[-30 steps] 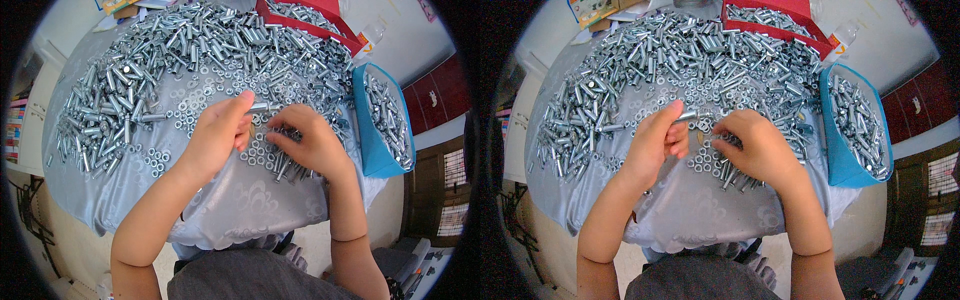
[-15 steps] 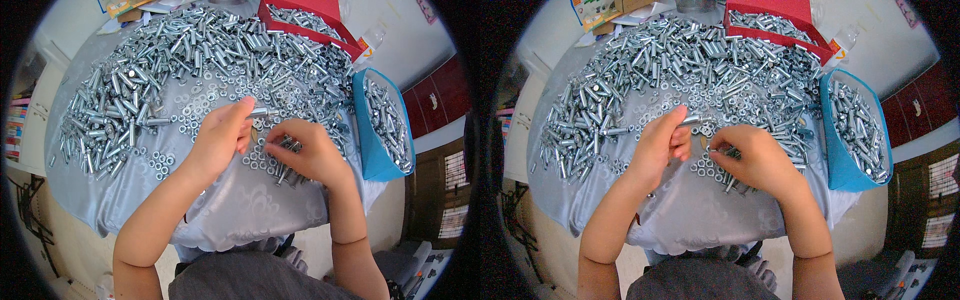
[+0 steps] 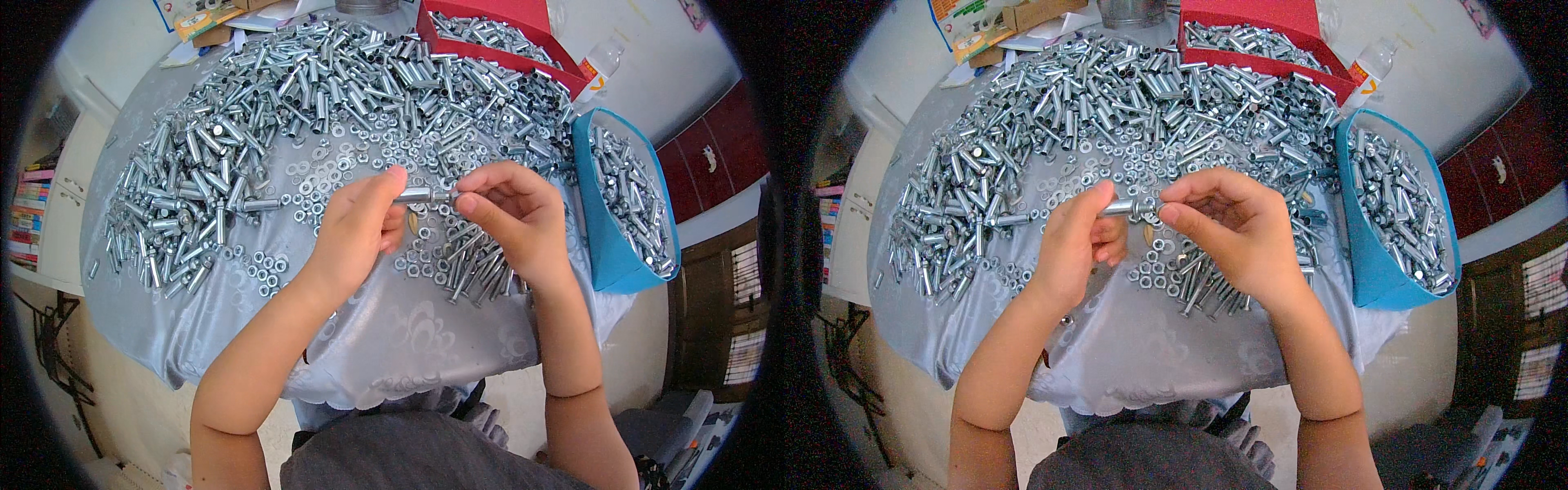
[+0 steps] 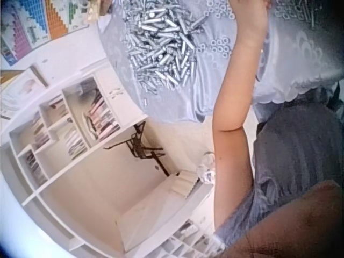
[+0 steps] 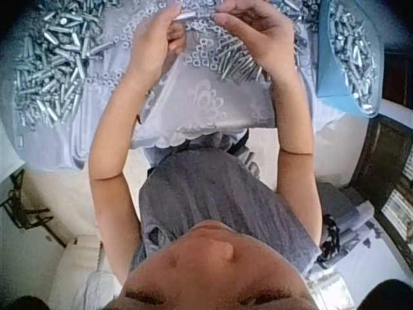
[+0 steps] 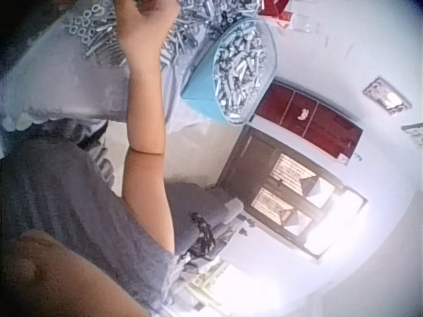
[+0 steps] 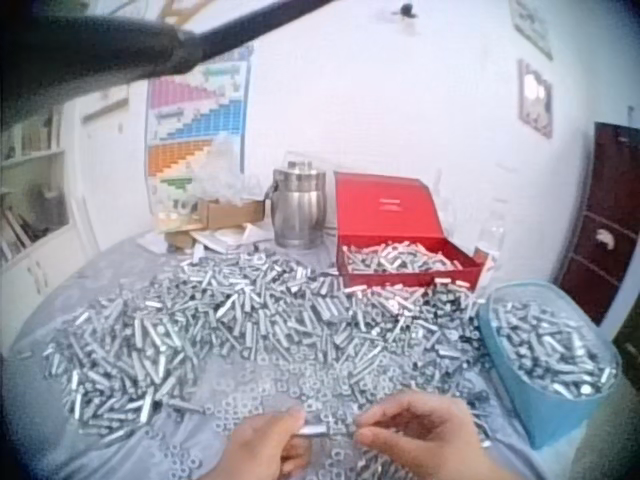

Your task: The person repeatedly picks up bolts and washers from a large pile on a table. They thread the washers onto the bolts by hand and place the assembled units into a blue container. The process is continuous and repetitive throughout the clip.

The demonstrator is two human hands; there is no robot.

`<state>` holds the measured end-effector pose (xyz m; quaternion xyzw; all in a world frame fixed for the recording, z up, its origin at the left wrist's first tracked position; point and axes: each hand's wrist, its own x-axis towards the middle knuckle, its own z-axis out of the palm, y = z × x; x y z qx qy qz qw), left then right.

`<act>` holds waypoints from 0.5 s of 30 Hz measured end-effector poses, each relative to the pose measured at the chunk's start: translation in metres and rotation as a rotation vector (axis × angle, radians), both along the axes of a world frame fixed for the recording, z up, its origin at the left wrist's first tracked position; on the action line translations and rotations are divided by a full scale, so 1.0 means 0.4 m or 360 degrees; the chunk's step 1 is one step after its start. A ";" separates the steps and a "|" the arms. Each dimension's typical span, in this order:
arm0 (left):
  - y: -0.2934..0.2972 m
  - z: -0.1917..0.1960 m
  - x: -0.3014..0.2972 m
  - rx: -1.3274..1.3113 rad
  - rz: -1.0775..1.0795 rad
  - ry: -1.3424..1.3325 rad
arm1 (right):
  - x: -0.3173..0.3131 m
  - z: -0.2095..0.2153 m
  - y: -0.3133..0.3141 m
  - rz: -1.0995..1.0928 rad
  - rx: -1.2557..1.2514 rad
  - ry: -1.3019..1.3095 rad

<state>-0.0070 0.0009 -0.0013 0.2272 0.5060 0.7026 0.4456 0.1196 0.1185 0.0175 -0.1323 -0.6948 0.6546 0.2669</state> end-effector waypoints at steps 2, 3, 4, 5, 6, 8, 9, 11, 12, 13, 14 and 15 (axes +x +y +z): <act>-0.004 0.003 0.003 0.0021 -0.0002 0.0007 | 0.000 0.000 0.001 0.0027 -0.0036 0.0023; -0.005 0.006 0.004 0.0034 -0.0004 0.0010 | 0.000 0.000 0.001 0.0040 -0.0052 0.0034; -0.005 0.008 0.006 0.0022 0.0007 0.0007 | 0.000 0.000 0.001 0.0038 -0.0066 0.0048; -0.005 0.009 0.007 0.0011 0.0019 0.0003 | 0.000 -0.001 0.000 0.0037 -0.0080 0.0062; -0.004 0.012 0.007 -0.0001 0.0031 0.0003 | -0.001 -0.001 0.000 0.0035 -0.0094 0.0079; -0.003 0.010 0.005 -0.0001 0.0021 0.0015 | -0.001 -0.006 0.001 0.0020 -0.0053 0.0074; -0.003 0.007 0.004 -0.0002 0.0016 0.0022 | -0.001 -0.009 0.001 0.0013 -0.0033 0.0073; -0.005 0.006 0.000 0.0034 -0.0036 0.0009 | -0.003 -0.007 0.000 0.0007 -0.0039 0.0077; -0.007 0.003 0.000 0.0049 -0.0063 -0.0004 | -0.002 -0.007 -0.002 0.0003 -0.0044 0.0074; -0.008 0.003 -0.001 0.0060 -0.0078 0.0023 | -0.002 -0.002 -0.004 -0.0003 -0.0073 0.0029; -0.009 0.007 -0.001 0.0071 -0.0094 0.0049 | -0.001 0.007 -0.007 -0.0009 -0.0102 -0.0017; -0.011 0.011 -0.001 0.0082 -0.0106 0.0079 | -0.002 0.011 -0.009 -0.0012 -0.0130 -0.0059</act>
